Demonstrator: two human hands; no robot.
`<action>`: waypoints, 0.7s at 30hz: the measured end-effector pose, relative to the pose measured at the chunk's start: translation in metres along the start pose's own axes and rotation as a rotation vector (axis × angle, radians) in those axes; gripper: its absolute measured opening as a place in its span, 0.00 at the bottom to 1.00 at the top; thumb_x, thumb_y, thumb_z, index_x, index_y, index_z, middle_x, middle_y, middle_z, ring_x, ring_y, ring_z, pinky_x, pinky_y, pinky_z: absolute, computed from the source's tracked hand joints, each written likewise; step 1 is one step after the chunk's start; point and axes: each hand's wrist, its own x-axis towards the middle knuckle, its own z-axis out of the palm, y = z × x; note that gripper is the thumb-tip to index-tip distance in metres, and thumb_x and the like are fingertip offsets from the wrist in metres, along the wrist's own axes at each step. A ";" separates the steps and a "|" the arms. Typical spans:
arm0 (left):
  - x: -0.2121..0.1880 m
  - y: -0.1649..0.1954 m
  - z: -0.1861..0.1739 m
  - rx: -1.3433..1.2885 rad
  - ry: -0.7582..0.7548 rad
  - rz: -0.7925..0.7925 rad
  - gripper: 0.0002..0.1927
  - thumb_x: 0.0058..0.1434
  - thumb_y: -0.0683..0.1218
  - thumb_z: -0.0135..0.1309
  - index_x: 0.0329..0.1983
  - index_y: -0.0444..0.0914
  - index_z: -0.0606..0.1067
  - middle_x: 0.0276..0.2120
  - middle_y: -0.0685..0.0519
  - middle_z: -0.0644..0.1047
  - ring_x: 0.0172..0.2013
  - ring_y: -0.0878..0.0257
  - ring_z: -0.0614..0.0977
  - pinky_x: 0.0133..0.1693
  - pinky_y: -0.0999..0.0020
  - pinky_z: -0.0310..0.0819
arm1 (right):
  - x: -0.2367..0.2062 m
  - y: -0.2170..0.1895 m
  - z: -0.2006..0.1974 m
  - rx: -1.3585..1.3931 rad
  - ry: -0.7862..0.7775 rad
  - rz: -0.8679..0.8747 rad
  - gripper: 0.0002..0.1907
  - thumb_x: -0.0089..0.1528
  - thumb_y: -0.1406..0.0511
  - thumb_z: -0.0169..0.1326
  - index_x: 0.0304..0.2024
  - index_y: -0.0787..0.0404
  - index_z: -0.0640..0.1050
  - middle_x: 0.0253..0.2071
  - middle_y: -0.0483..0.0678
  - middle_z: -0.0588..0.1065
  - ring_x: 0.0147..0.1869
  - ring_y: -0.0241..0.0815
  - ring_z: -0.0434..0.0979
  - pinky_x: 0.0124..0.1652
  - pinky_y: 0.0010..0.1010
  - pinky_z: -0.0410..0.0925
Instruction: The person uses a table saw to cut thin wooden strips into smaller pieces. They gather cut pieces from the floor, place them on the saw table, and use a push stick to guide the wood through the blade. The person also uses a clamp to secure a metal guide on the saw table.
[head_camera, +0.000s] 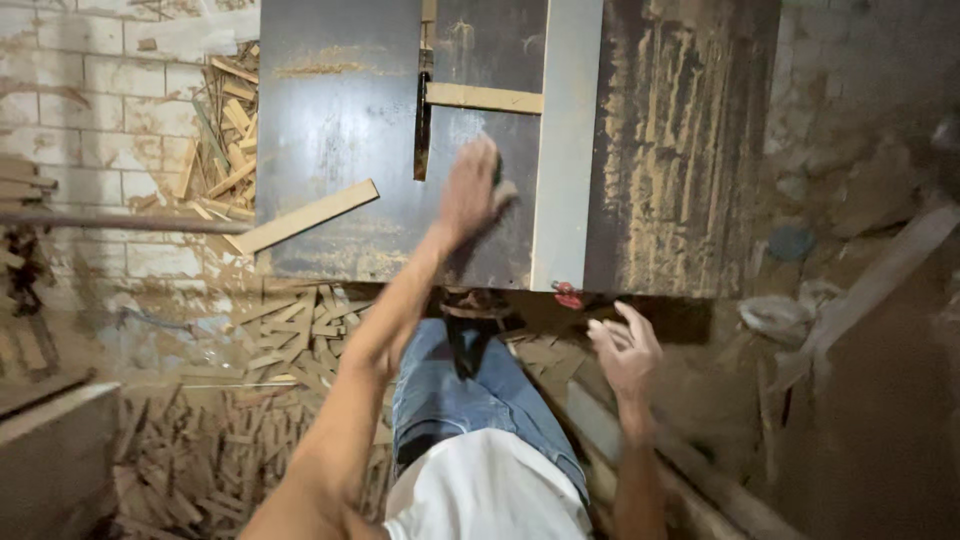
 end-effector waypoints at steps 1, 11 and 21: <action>0.018 -0.021 -0.004 0.130 0.017 0.035 0.48 0.74 0.70 0.36 0.72 0.21 0.55 0.70 0.29 0.60 0.72 0.37 0.59 0.73 0.45 0.46 | -0.011 0.009 0.000 0.101 0.000 0.170 0.26 0.59 0.64 0.65 0.59 0.66 0.75 0.47 0.55 0.81 0.47 0.42 0.84 0.43 0.27 0.77; 0.068 -0.074 -0.008 0.120 0.006 0.122 0.38 0.68 0.57 0.52 0.65 0.18 0.63 0.61 0.29 0.65 0.64 0.33 0.62 0.67 0.43 0.52 | -0.124 0.027 0.029 -0.066 -0.139 0.658 0.23 0.60 0.60 0.62 0.54 0.66 0.79 0.48 0.51 0.82 0.53 0.44 0.82 0.48 0.34 0.72; 0.095 -0.089 0.006 0.002 0.124 0.412 0.07 0.60 0.41 0.60 0.42 0.38 0.78 0.41 0.46 0.75 0.45 0.48 0.74 0.46 0.54 0.67 | -0.204 0.031 0.072 -0.041 -0.126 0.488 0.19 0.62 0.60 0.61 0.52 0.64 0.79 0.47 0.55 0.82 0.49 0.48 0.83 0.47 0.37 0.73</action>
